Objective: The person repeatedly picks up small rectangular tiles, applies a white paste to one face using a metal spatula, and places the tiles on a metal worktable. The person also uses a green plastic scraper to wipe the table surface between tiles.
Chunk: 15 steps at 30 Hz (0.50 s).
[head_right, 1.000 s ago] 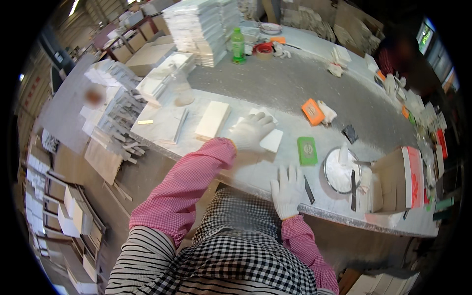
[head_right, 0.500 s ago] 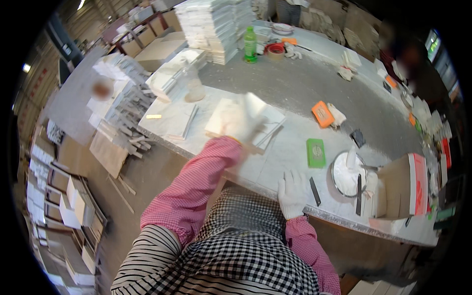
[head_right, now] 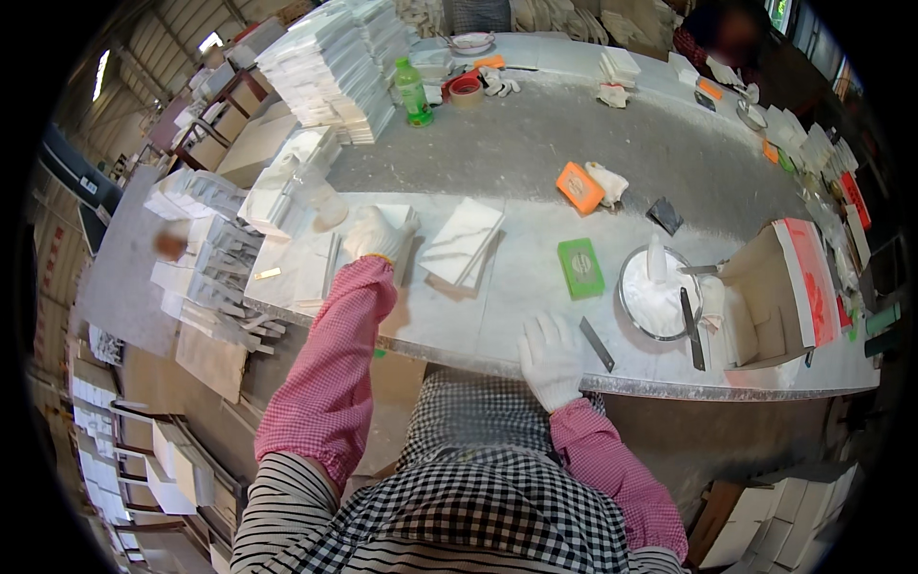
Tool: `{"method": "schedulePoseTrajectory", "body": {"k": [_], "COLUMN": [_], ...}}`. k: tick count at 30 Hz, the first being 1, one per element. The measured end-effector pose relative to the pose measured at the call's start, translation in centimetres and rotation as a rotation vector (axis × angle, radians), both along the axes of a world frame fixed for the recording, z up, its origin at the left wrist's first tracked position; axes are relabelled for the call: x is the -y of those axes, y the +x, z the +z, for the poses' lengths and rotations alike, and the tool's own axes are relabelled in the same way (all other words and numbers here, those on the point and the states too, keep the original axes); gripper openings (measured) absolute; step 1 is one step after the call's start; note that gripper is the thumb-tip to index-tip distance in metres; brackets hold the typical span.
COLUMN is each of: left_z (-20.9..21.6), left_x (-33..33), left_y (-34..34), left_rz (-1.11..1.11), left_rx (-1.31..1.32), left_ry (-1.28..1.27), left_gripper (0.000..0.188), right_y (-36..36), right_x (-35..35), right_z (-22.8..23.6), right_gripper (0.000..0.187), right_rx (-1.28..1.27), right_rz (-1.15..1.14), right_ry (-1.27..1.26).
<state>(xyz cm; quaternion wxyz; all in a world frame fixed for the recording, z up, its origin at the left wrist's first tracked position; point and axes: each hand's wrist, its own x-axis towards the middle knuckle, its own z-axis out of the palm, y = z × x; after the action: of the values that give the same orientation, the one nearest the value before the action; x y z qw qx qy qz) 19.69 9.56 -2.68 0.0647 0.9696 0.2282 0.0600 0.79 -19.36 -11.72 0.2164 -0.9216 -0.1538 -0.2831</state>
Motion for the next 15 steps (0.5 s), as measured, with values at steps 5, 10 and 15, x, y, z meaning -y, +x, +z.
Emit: {"method": "schedulePoseTrajectory", "body": {"k": [5, 10, 15], "left_z": [-2.6, 1.4, 0.7], "left_x": [1.4, 6.5, 8.1], "left_y": [0.0, -3.2, -4.1], "left_rz": [-0.285, -0.498, -0.494], "left_rx": [0.19, -0.128, -0.141], "left_ry": [0.188, -0.164, -0.031], "left_gripper": [0.067, 0.062, 0.078], "right_y": [0.0, 0.0, 0.0], "right_x": [0.0, 0.1, 0.3], "right_z": [0.2, -0.1, 0.0], "right_gripper": [0.03, 0.031, 0.029], "right_rx": [0.0, 0.021, 0.013], "right_rz": [0.006, -0.021, -0.006], "right_ry": [0.0, -0.007, -0.002]}}
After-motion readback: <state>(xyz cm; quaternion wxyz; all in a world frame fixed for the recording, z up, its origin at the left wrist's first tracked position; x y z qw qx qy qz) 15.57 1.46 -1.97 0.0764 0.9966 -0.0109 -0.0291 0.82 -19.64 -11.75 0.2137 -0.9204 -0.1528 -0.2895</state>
